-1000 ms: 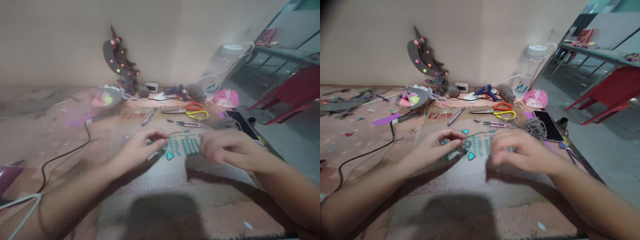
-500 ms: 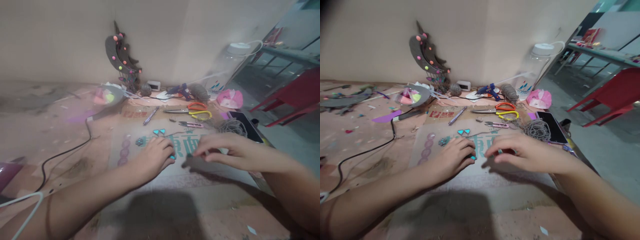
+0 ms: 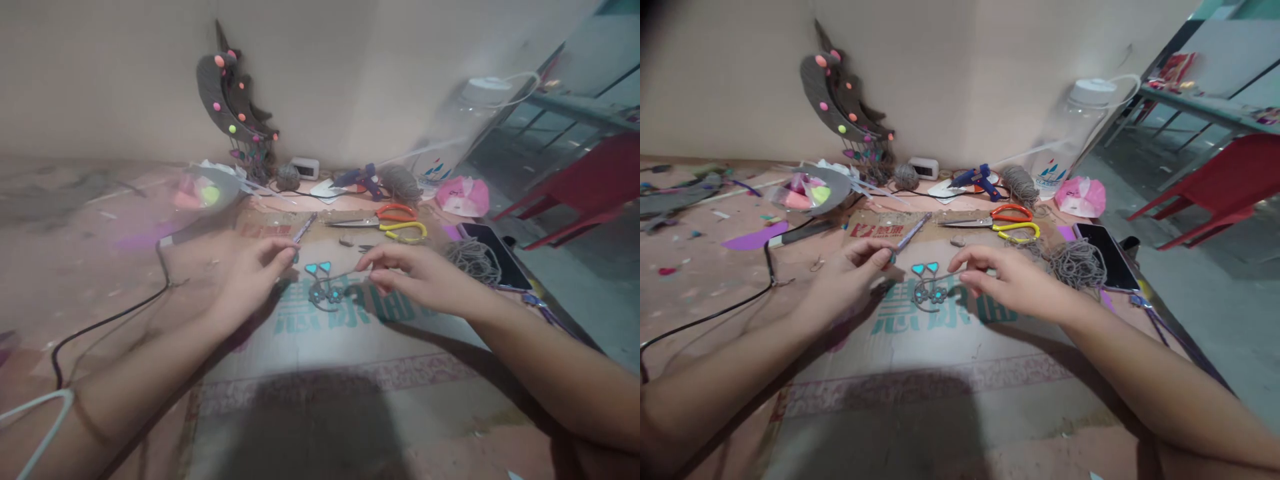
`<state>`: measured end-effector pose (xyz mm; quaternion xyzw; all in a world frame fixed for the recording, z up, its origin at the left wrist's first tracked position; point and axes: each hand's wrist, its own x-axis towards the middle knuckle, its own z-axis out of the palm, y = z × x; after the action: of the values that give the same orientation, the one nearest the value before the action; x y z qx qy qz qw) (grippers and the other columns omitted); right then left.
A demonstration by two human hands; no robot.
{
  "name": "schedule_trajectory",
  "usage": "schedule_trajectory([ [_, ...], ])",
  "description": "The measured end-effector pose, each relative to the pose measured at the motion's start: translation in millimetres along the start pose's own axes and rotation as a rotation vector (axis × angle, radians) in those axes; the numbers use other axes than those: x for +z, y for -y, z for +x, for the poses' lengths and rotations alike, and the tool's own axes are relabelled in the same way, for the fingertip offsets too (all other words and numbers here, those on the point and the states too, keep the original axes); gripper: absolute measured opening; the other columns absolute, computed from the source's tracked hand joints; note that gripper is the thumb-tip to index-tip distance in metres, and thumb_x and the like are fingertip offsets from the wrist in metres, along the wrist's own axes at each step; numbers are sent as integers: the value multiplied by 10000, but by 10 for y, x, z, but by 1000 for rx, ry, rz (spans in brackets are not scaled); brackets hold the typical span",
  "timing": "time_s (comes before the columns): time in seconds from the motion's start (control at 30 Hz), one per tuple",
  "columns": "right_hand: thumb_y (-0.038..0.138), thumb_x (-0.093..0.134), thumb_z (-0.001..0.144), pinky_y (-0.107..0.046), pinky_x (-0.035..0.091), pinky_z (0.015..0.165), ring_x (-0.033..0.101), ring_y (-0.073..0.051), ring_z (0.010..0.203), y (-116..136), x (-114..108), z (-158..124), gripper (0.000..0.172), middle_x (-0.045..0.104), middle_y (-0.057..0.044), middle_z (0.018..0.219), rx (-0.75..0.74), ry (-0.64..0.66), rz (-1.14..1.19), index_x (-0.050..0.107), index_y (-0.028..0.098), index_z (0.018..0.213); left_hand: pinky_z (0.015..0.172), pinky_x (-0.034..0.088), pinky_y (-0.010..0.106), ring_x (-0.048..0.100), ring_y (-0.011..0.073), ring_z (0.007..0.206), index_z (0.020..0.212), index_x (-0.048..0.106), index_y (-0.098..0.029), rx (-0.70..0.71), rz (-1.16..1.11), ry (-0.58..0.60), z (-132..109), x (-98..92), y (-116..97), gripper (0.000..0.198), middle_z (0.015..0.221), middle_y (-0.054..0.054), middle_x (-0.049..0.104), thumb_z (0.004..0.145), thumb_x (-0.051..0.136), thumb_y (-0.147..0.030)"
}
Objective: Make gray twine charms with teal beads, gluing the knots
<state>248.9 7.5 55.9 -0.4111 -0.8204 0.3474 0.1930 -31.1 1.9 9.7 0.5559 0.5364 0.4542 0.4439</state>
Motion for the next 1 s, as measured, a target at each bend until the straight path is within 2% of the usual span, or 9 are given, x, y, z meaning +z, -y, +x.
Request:
schedule_trajectory([
  [0.23,374,530,1003,-214,285,462,362,-85,480,-103,-124,-124,248,402,71,551,85,-268,242,678,190,927,785,497,294,656,186,853,942,669,-210,118,61,153,-150,112,47,209,910,34,720,970,567,-390],
  [0.37,479,537,1000,-215,255,441,316,-80,468,-101,-82,-162,342,361,79,539,75,-270,352,661,183,880,882,497,360,662,222,986,962,669,-214,106,16,238,-177,134,-5,209,1047,77,731,977,568,-397],
  [0.47,494,526,1003,-210,268,446,322,-77,475,78,16,-112,365,364,79,552,36,-214,373,652,179,868,891,515,390,634,272,1124,869,648,-202,46,-162,465,-196,303,-133,252,1054,118,718,948,614,-439],
  [0.57,455,508,1014,-207,275,450,348,-71,480,307,113,-13,337,403,73,582,-15,-174,353,646,176,885,771,532,353,658,213,868,856,619,-189,-75,-344,753,-240,560,-309,351,936,80,683,876,683,-534],
  [0.63,422,503,1015,-209,285,460,369,-70,491,391,120,28,314,441,61,612,-53,-178,293,656,173,900,750,509,316,622,180,816,882,626,-179,-71,-372,856,-300,651,-406,395,892,58,660,852,699,-566],
  [0.77,397,518,993,-227,316,491,375,-89,507,234,-140,-64,271,440,55,605,-18,-304,180,683,182,974,614,414,255,523,132,651,850,633,-170,-158,-304,970,-464,431,-427,412,723,16,606,877,668,-579],
  [0.83,375,561,957,-250,367,537,456,-111,564,51,-353,-183,229,568,13,696,74,-457,7,694,195,1007,607,401,249,521,130,647,829,653,-163,-195,-303,967,-508,221,-349,380,717,22,605,871,703,-538],
  [0.9,361,604,922,-293,436,635,558,-157,687,-110,-505,-301,229,682,-42,852,156,-583,-226,712,205,1051,624,425,255,556,138,644,831,653,-176,-236,-491,900,-502,69,-269,309,673,12,591,887,713,-474],
  [1.0,406,568,939,-326,477,687,622,-193,752,-179,-471,-400,313,729,-69,912,167,-490,-248,731,196,1103,556,394,227,499,113,560,797,656,-176,-215,-739,769,-430,21,-254,249,605,-23,509,834,786,-386],
])
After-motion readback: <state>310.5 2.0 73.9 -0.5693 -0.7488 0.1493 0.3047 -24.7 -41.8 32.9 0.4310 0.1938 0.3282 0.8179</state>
